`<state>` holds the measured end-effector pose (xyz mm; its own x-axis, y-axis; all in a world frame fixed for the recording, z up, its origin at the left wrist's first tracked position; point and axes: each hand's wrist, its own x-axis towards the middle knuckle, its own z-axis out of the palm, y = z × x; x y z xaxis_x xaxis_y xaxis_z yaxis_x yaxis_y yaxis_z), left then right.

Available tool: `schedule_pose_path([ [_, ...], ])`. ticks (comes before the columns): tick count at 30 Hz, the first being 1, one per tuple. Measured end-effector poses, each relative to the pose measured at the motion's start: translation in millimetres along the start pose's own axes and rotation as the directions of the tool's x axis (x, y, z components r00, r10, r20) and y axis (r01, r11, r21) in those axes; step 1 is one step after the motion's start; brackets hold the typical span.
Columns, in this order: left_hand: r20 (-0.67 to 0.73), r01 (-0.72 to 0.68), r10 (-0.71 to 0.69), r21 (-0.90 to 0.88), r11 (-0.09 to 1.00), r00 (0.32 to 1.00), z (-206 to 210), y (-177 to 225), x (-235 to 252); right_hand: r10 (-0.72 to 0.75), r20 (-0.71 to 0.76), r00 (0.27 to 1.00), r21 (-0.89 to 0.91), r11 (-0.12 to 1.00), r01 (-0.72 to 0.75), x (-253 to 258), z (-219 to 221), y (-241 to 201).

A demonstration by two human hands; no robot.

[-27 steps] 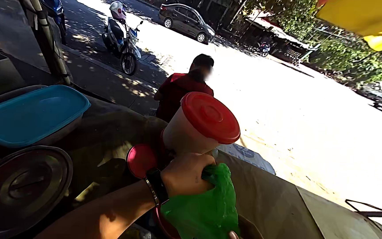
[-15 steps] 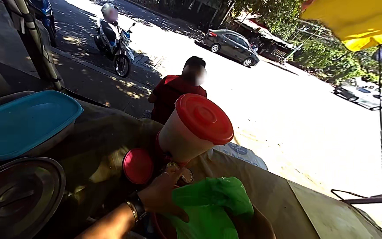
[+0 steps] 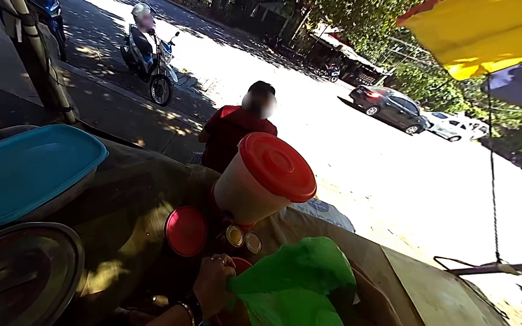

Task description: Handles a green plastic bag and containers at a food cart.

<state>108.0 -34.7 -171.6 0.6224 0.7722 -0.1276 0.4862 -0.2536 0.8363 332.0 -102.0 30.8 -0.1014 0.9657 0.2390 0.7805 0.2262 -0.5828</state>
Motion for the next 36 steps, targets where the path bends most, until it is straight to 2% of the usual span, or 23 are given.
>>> schedule_pose_path([
  [1, -0.002, 0.008, -0.008, -0.010, 1.000, 1.000, 0.2, -0.9, -0.3, 0.030, 0.021, 0.999, 0.015, 0.999, -0.030, -1.1, 1.7, -0.4],
  [4, 0.005, 0.034, -0.033, -0.043, 0.999, 0.999, -5.5, -0.4, 2.8, 0.003, -0.055, 0.998, 0.025, 1.000, -0.002, 5.3, -10.1, -6.9],
  [8, 0.085, 0.035, -0.032, -0.038, 0.999, 0.996, -15.8, -2.6, 7.6, 0.042, -0.103, 0.994, 0.058, 0.998, -0.036, 14.0, -17.3, -17.3],
  [11, 0.101, -0.018, 0.038, -0.195, 0.981, 0.994, -28.8, 4.5, 7.1, 0.084, -0.156, 0.984, 0.020, 0.996, -0.082, 19.4, -23.5, -22.3],
  [13, 0.086, -0.059, 0.098, -0.373, 0.926, 0.991, -41.3, 22.9, 6.4, 0.088, -0.141, 0.986, 0.024, 0.996, -0.086, 28.9, -16.5, -25.0],
  [15, 0.048, -0.097, 0.148, -0.557, 0.825, 0.988, -50.0, 49.2, 3.2, 0.039, -0.141, 0.989, 0.037, 0.999, -0.034, 41.7, 2.7, -33.0],
  [18, -0.118, -0.210, 0.187, -0.753, 0.624, 0.975, -41.0, 61.9, 7.1, -0.035, -0.059, 0.998, 0.122, 0.992, 0.042, 56.5, 38.0, -32.3],
  [20, -0.191, -0.221, 0.111, -0.824, 0.522, 0.975, -38.0, 52.9, 13.8, -0.008, 0.018, 1.000, 0.177, 0.984, 0.005, 58.4, 43.5, -22.2],
  [22, -0.207, -0.151, -0.102, -0.906, 0.396, 0.973, -45.1, 44.7, 11.3, 0.069, -0.007, 0.998, 0.245, 0.967, -0.065, 52.7, 39.9, -6.7],
  [24, -0.173, -0.117, -0.313, -0.975, 0.191, 0.934, -55.9, 35.5, 7.3, 0.182, -0.063, 0.981, 0.275, 0.948, -0.158, 40.6, 41.4, 14.5],
  [25, -0.162, -0.138, -0.360, -0.986, 0.092, 0.919, -59.1, 27.2, 6.8, 0.233, -0.062, 0.970, 0.281, 0.937, -0.207, 32.1, 47.0, 26.6],
  [27, -0.166, -0.193, -0.407, -0.981, -0.027, 0.898, -62.9, 12.0, 6.2, 0.298, 0.040, 0.954, 0.313, 0.903, -0.295, 11.7, 65.7, 51.3],
  [30, -0.198, -0.261, -0.470, -0.963, -0.073, 0.860, -69.7, 6.3, 3.8, 0.286, 0.210, 0.935, 0.351, 0.871, -0.345, -13.3, 94.2, 74.8],
  [32, -0.218, -0.291, -0.468, -0.952, -0.089, 0.856, -72.7, 5.1, 3.2, 0.274, 0.221, 0.936, 0.382, 0.859, -0.341, -21.0, 107.3, 73.7],
  [36, -0.215, -0.238, -0.452, -0.971, 0.007, 0.866, -65.4, 29.9, -2.0, 0.368, 0.163, 0.916, 0.389, 0.829, -0.402, -28.9, 120.1, 58.2],
])
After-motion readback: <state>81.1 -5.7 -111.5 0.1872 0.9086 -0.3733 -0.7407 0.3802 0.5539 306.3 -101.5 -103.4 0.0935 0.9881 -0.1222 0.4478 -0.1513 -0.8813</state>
